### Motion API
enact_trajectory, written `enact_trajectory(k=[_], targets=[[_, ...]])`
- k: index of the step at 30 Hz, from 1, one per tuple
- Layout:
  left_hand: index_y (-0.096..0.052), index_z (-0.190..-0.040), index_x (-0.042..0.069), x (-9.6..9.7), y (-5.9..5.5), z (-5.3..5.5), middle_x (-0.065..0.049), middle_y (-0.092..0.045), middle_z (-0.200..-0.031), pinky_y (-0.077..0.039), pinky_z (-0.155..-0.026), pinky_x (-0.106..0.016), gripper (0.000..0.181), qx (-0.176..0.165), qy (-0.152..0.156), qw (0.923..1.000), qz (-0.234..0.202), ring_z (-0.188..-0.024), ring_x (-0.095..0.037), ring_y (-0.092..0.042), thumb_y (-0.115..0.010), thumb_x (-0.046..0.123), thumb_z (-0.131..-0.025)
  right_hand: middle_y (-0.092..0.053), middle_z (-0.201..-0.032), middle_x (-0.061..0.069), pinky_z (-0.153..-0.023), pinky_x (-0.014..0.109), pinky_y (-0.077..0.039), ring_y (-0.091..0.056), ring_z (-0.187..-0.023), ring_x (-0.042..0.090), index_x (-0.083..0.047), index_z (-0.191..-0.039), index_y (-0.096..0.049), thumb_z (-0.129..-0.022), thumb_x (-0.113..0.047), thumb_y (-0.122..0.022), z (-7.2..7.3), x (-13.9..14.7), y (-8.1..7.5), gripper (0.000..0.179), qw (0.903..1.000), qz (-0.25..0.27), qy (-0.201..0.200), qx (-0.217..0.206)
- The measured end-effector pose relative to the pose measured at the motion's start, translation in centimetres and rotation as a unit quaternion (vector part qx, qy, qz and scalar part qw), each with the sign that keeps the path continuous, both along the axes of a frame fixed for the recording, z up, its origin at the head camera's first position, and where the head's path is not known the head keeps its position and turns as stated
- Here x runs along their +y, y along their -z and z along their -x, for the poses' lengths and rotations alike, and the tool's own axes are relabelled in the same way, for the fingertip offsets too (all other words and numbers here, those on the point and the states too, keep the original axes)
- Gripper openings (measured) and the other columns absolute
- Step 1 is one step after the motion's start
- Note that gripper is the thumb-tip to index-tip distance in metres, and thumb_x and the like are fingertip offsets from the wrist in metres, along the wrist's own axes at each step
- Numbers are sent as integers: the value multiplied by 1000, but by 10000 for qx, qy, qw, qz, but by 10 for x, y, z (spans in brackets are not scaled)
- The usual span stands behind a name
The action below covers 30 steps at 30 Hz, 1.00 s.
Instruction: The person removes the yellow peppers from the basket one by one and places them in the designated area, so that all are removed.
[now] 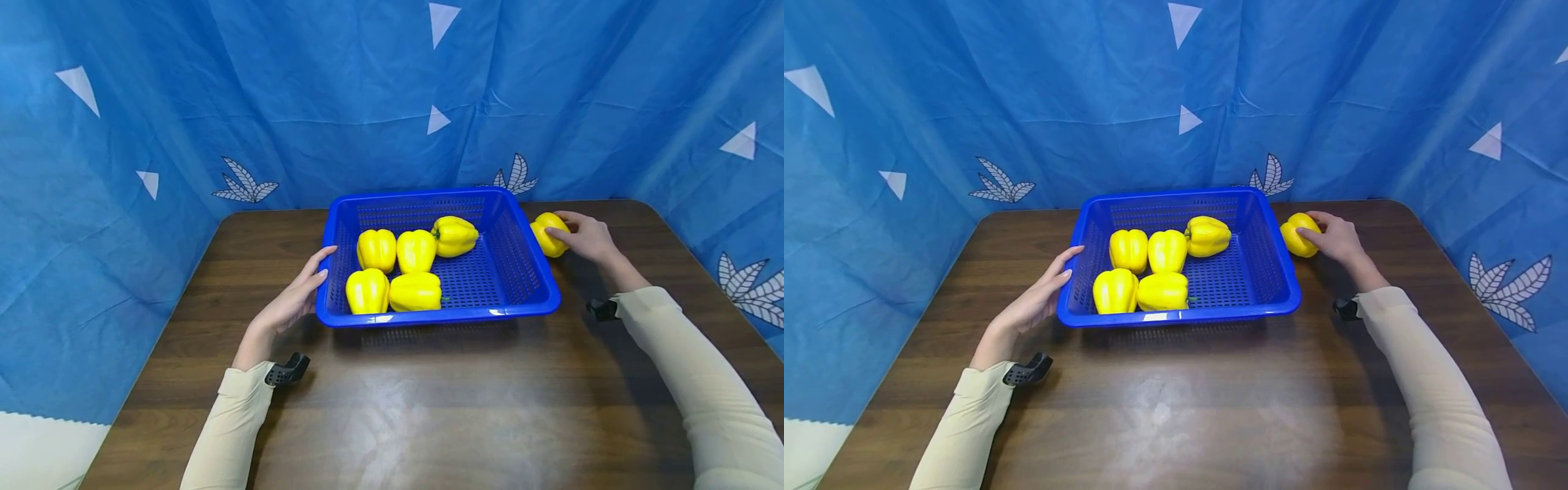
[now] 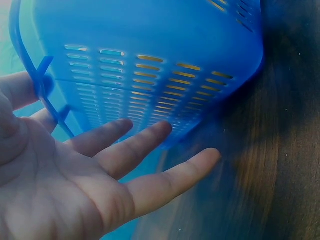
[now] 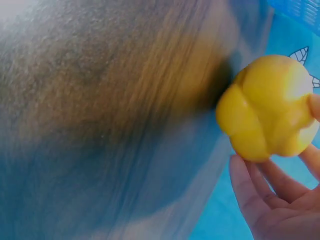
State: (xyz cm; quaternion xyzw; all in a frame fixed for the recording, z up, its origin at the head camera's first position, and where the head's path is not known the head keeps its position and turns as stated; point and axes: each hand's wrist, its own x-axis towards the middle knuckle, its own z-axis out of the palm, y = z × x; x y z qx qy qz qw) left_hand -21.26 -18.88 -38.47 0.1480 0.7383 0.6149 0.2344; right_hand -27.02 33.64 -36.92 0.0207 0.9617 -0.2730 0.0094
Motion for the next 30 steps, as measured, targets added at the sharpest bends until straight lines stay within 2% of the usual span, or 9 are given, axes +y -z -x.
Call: enact_trajectory(k=[8,14,21,30], targets=[[-6,-148,38,-1,2,-1,-11,-6,-157,-53,-86,-53,52,-28,-27,10000,-54,-128,-50,-40,-29,38,-101,-47,-125,36,-85,54,-47,-46,-106,45,3,-143,-31,-94,-51,-45,0,-7,3,74,9997,-219,-43,84],[-6,-148,38,-2,3,-1,-11,-6,-157,-52,-87,-54,52,-14,2,10000,-97,-128,-50,-39,-28,38,-101,-42,-130,35,-91,58,-43,-42,-106,45,6,-141,-30,-93,-51,-45,-1,-17,4,76,9995,-271,134,128],[-6,-148,37,-2,2,-1,-12,-6,-157,-51,-88,-55,52,19,16,10000,-72,-128,-50,-39,-29,38,-101,-36,-134,37,-96,60,-42,-39,-109,46,8,-142,-23,-92,-52,-45,-2,-22,5,81,9989,-205,421,-80],[-6,-148,38,-1,2,0,-12,-7,-157,-52,-88,-54,52,-11,20,10000,-64,-127,-50,-40,-29,39,-101,-32,-135,38,-97,63,-38,-35,-112,48,6,-145,-19,-91,-40,-53,-6,-18,7,78,9996,-239,145,32]])
